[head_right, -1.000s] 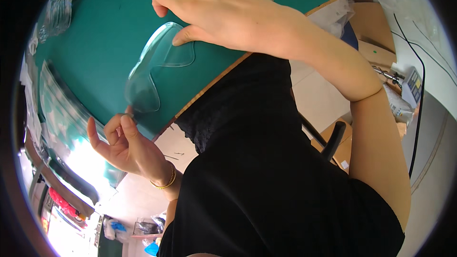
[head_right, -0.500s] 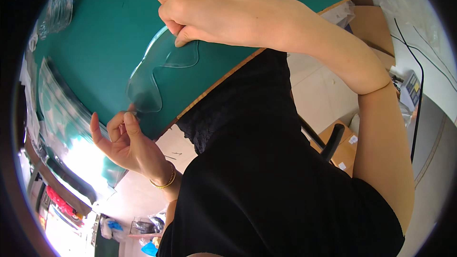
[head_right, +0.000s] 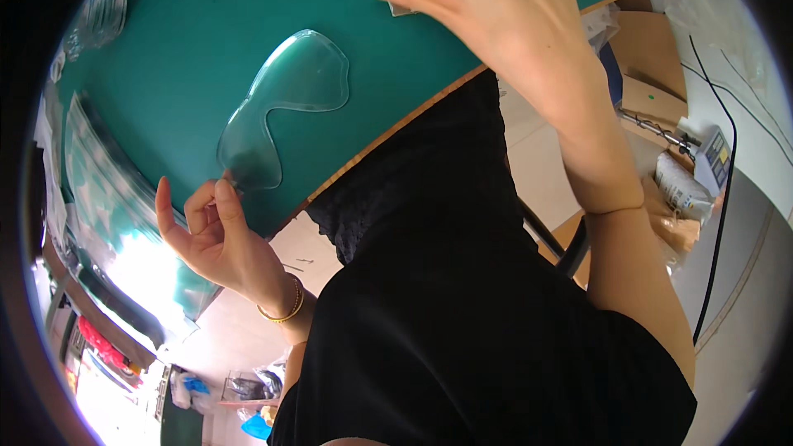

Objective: Wiping safety glasses lenses with a cloth and stacking them at a production workstation.

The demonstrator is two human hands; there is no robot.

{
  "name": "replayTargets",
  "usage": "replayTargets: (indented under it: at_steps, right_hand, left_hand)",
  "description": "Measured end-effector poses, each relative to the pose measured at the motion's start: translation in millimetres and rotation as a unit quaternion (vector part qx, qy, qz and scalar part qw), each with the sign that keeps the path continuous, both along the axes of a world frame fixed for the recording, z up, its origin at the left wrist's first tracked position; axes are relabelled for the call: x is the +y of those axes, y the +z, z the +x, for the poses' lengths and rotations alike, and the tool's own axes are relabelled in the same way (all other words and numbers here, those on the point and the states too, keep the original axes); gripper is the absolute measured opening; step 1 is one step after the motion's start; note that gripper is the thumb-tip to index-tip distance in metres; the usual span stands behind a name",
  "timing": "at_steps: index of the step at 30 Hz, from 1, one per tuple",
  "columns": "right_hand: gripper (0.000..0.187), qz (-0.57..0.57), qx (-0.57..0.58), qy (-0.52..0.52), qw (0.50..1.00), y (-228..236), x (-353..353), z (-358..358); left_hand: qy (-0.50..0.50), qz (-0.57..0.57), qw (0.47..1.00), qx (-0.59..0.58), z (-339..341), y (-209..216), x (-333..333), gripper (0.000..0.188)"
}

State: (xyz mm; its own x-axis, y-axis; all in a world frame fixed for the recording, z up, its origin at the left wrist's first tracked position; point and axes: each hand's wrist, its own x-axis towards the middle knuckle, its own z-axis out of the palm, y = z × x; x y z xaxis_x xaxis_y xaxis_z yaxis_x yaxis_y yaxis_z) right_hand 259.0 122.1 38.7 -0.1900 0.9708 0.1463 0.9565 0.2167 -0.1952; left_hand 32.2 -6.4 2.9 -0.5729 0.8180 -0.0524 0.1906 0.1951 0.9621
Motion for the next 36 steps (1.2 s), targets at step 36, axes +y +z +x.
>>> replayTargets:
  at_steps: [36]
  right_hand:
    - [0.040, -0.164, 0.334, 0.062, 0.926, -28.7, -32.2, -36.3]
  left_hand:
    - [-0.029, 0.070, 0.996, -0.044, 12.0, 22.6, 8.7, 0.063]
